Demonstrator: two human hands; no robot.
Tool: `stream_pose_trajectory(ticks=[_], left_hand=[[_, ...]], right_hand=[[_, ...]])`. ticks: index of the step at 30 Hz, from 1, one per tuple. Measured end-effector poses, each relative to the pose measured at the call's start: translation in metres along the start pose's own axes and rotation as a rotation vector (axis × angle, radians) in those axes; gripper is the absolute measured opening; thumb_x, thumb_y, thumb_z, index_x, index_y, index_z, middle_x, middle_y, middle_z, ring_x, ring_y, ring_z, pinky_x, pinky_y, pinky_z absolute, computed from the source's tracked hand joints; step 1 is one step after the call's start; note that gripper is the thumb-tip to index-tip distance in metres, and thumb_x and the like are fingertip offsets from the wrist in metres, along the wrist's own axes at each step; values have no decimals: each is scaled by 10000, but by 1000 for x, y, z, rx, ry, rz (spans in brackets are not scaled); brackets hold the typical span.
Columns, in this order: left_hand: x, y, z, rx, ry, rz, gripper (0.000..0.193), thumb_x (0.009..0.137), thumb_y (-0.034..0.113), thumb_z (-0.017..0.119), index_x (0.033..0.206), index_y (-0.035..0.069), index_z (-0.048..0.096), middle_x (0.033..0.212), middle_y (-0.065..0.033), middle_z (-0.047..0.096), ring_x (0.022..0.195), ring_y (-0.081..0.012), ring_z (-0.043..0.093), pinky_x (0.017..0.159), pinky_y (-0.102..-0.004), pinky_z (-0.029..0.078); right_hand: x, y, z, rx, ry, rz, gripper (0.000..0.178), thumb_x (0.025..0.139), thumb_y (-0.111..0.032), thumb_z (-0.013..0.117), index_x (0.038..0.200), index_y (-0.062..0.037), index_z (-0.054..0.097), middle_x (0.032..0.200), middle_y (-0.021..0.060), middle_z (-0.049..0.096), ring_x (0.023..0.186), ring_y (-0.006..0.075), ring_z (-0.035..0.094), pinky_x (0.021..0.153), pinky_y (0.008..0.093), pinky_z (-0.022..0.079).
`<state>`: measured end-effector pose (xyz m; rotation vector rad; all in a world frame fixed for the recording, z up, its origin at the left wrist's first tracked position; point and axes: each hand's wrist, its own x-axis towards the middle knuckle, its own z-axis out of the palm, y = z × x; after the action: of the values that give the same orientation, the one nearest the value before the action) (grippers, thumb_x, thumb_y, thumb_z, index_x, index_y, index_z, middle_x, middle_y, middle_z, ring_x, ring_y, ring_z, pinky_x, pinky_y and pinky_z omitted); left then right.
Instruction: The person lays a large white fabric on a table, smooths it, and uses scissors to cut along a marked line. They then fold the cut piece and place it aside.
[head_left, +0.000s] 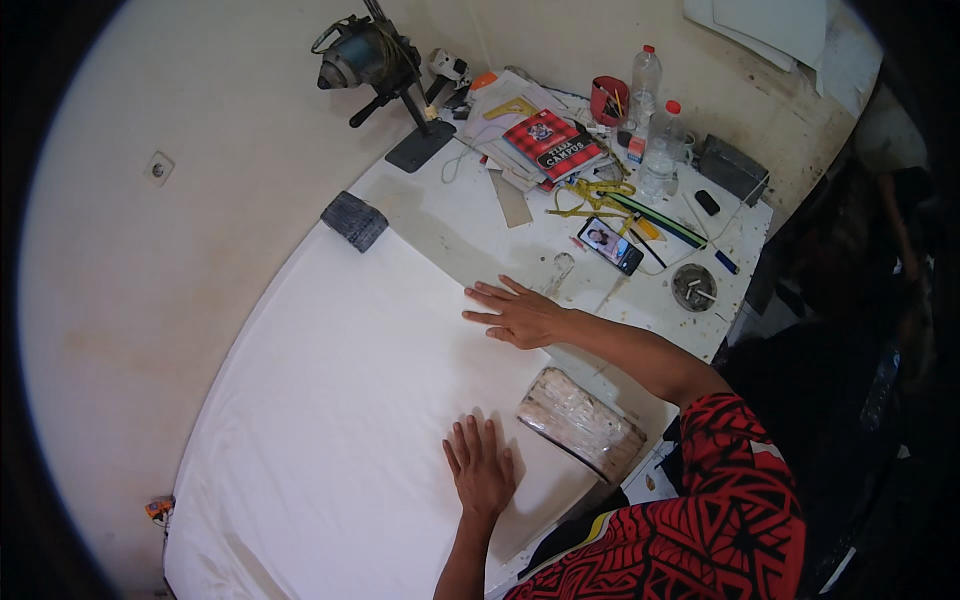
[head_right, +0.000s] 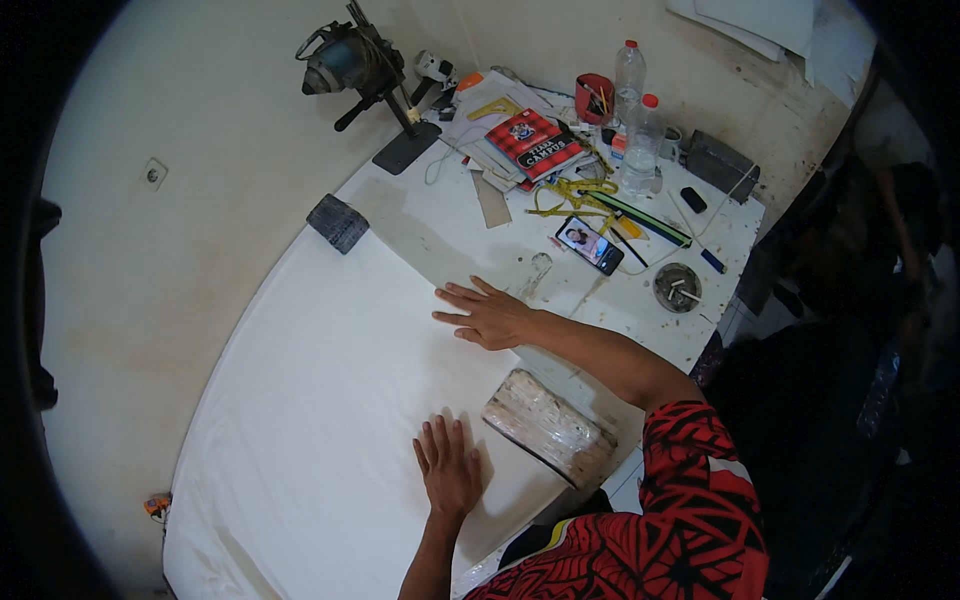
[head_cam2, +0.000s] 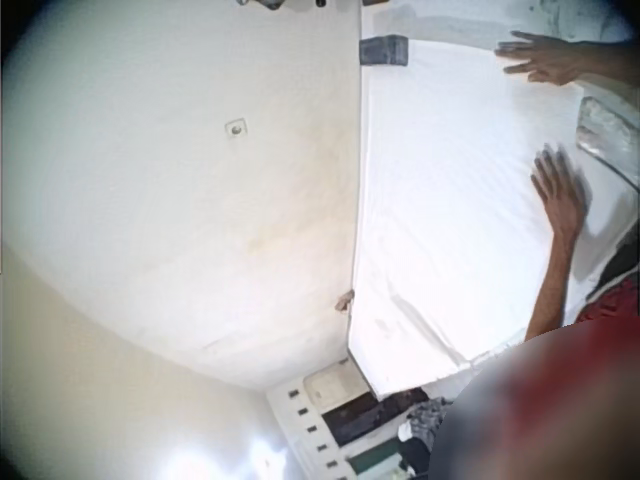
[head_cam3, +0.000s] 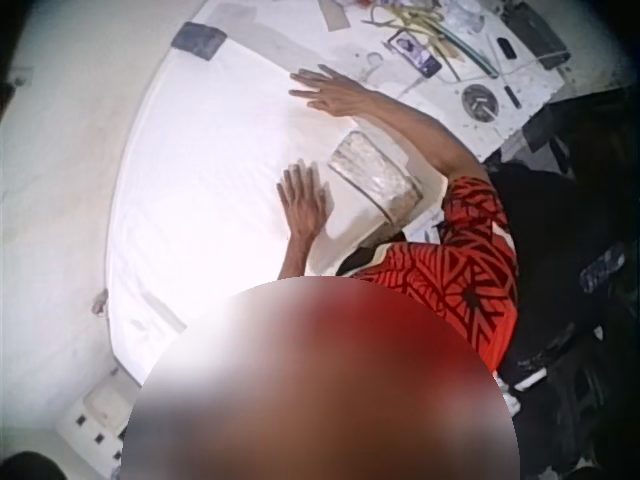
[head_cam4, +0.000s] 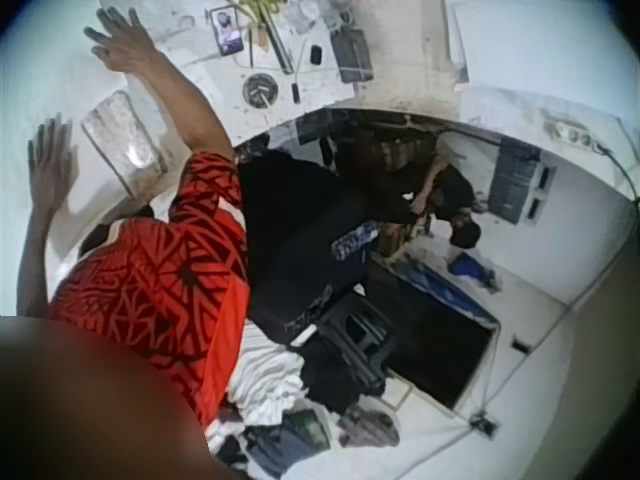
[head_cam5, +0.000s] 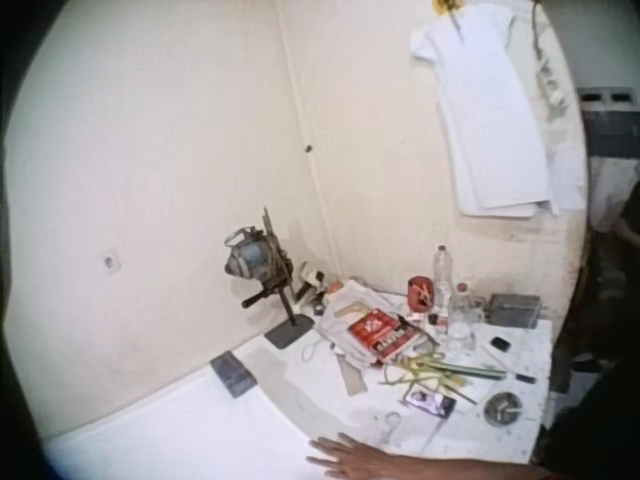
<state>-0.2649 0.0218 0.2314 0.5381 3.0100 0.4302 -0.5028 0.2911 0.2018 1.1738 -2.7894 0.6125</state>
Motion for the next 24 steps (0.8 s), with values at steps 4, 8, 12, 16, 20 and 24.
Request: stream_pose_trajectory(ticks=[4, 8, 12, 16, 20, 24], left_hand=[[-21, 12, 4, 57, -71, 32, 634, 1073, 359, 556, 1635, 79, 462, 1750, -240, 295, 1635, -479, 195, 1311, -663, 103], [-46, 22, 6, 24, -36, 93, 637, 1073, 361, 555, 1641, 90, 453, 1739, -238, 311, 1629, -471, 213, 1304, -675, 126], [-92, 41, 14, 70, -120, 281, 653, 1069, 412, 580, 1662, 180, 437, 1750, -184, 309, 1626, -432, 243, 1299, -683, 151], [-114, 47, 23, 191, -179, 460, 705, 1035, 495, 630, 1670, 267, 425, 1761, -91, 325, 1632, -377, 255, 1291, -686, 181], [-116, 42, 27, 207, -179, 568, 660, 1047, 474, 619, 1653, 278, 448, 1757, -67, 344, 1635, -346, 262, 1287, -693, 175], [-118, 39, 26, 193, -169, 583, 613, 1086, 444, 557, 1669, 301, 432, 1774, -64, 321, 1654, -340, 222, 1301, -685, 127]], right_hand=[[-11, -6, -11, -88, -202, 282, 562, 1163, -434, 376, 1683, -224, 406, 1809, 128, 192, 1684, 313, 105, 1358, 544, 126], [-38, -64, -30, 116, 242, 431, 597, 1122, -429, 490, 1634, -123, 463, 1727, 257, 313, 1581, 442, 335, 1265, 618, 294], [-111, -170, -28, 95, -75, 582, 847, 1010, -478, 683, 1697, -130, 329, 1723, 307, 267, 1538, 546, 335, 1219, 684, 307], [-165, -227, -17, 24, 28, 705, 1038, 905, -512, 803, 1723, -150, 275, 1735, 364, 131, 1527, 652, 255, 1206, 733, 277], [-172, -237, -14, -40, -12, 719, 1205, 779, -537, 894, 1731, -166, 256, 1697, 411, 156, 1365, 595, 422, 1086, 642, 398], [-166, -238, -22, -33, 10, 780, 1171, 724, -446, 901, 1715, -202, 327, 1647, 317, 318, 1331, 512, 468, 1082, 591, 406]])
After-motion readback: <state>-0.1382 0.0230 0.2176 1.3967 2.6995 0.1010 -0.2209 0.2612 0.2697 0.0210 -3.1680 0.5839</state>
